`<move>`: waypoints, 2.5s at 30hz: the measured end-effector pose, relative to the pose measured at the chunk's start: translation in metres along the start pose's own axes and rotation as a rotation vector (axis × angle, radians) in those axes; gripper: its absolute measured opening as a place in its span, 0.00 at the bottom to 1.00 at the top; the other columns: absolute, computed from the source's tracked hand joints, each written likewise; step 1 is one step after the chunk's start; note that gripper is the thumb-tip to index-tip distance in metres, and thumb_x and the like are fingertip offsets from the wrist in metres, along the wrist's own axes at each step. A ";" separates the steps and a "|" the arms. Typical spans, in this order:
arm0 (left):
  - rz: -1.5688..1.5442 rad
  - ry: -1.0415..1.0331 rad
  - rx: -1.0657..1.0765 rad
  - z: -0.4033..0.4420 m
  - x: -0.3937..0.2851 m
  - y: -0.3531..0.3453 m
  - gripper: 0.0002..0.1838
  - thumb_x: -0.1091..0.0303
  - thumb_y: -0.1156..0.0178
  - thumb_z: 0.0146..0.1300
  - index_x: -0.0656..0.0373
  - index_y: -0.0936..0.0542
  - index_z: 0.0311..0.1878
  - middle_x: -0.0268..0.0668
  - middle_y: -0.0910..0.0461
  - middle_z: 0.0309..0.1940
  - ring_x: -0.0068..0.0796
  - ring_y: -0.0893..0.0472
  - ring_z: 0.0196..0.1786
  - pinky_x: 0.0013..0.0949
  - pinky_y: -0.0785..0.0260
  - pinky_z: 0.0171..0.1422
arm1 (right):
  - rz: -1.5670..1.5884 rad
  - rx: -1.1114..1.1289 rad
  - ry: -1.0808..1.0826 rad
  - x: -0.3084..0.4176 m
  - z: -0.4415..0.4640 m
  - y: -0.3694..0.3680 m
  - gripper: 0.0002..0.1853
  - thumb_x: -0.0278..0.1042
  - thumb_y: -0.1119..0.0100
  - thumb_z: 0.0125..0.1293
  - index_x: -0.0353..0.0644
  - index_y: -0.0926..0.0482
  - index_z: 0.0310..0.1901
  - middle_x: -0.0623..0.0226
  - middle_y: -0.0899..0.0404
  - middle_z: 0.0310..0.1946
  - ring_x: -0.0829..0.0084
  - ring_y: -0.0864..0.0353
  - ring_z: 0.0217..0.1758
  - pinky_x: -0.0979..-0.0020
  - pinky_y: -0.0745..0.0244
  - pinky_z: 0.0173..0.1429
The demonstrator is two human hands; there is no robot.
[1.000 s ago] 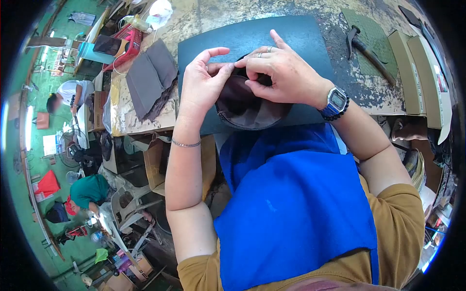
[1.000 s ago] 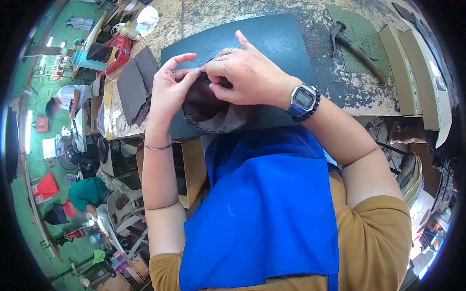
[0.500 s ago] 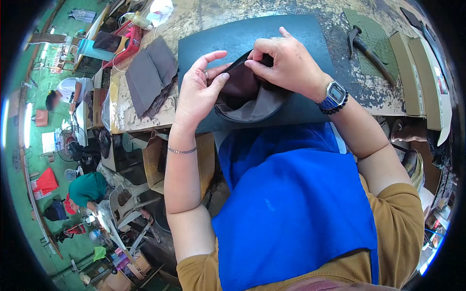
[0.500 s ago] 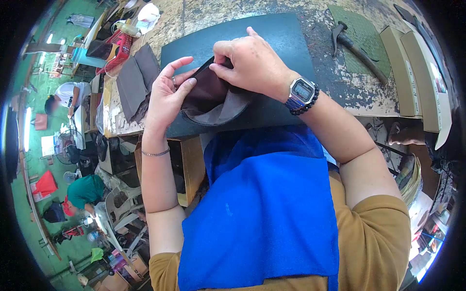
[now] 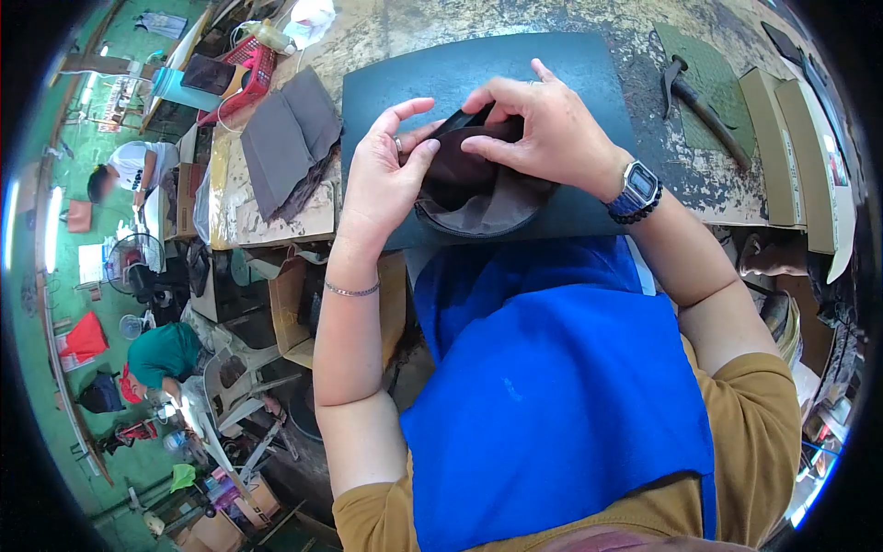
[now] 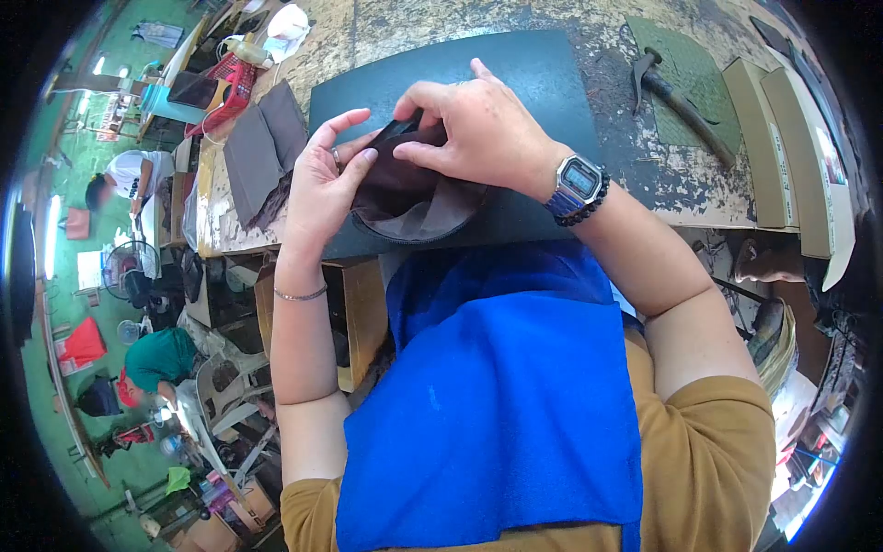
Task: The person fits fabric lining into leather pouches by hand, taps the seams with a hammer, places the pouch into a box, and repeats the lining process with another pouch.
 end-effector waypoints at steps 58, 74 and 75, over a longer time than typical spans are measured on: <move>0.321 -0.078 -0.046 0.019 -0.014 -0.008 0.24 0.80 0.36 0.64 0.57 0.30 0.62 0.38 0.15 0.40 0.16 0.20 0.43 0.21 0.27 0.49 | 0.118 -0.052 -0.026 -0.023 0.003 0.003 0.10 0.38 0.34 0.61 0.40 0.16 0.34 0.55 0.16 0.32 0.54 0.16 0.38 0.58 0.22 0.45; 0.358 -0.051 -0.005 0.023 -0.011 -0.008 0.21 0.79 0.37 0.66 0.56 0.29 0.60 0.36 0.17 0.41 0.16 0.21 0.45 0.22 0.28 0.51 | 0.068 -0.047 -0.055 -0.023 0.006 0.003 0.11 0.42 0.35 0.63 0.42 0.16 0.35 0.56 0.16 0.31 0.53 0.16 0.38 0.57 0.22 0.44; 0.381 -0.063 -0.004 0.023 -0.012 -0.009 0.21 0.79 0.36 0.66 0.57 0.29 0.60 0.36 0.17 0.41 0.16 0.21 0.44 0.22 0.28 0.51 | 0.069 -0.045 -0.062 -0.023 0.006 0.002 0.11 0.42 0.35 0.63 0.42 0.16 0.35 0.56 0.16 0.31 0.53 0.16 0.38 0.57 0.22 0.43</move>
Point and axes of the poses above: each hand's wrist, its own z-axis towards the middle knuckle, its own y-axis out of the back of the hand, x = y × z, the point moved 4 cm from there along z, towards the middle knuckle
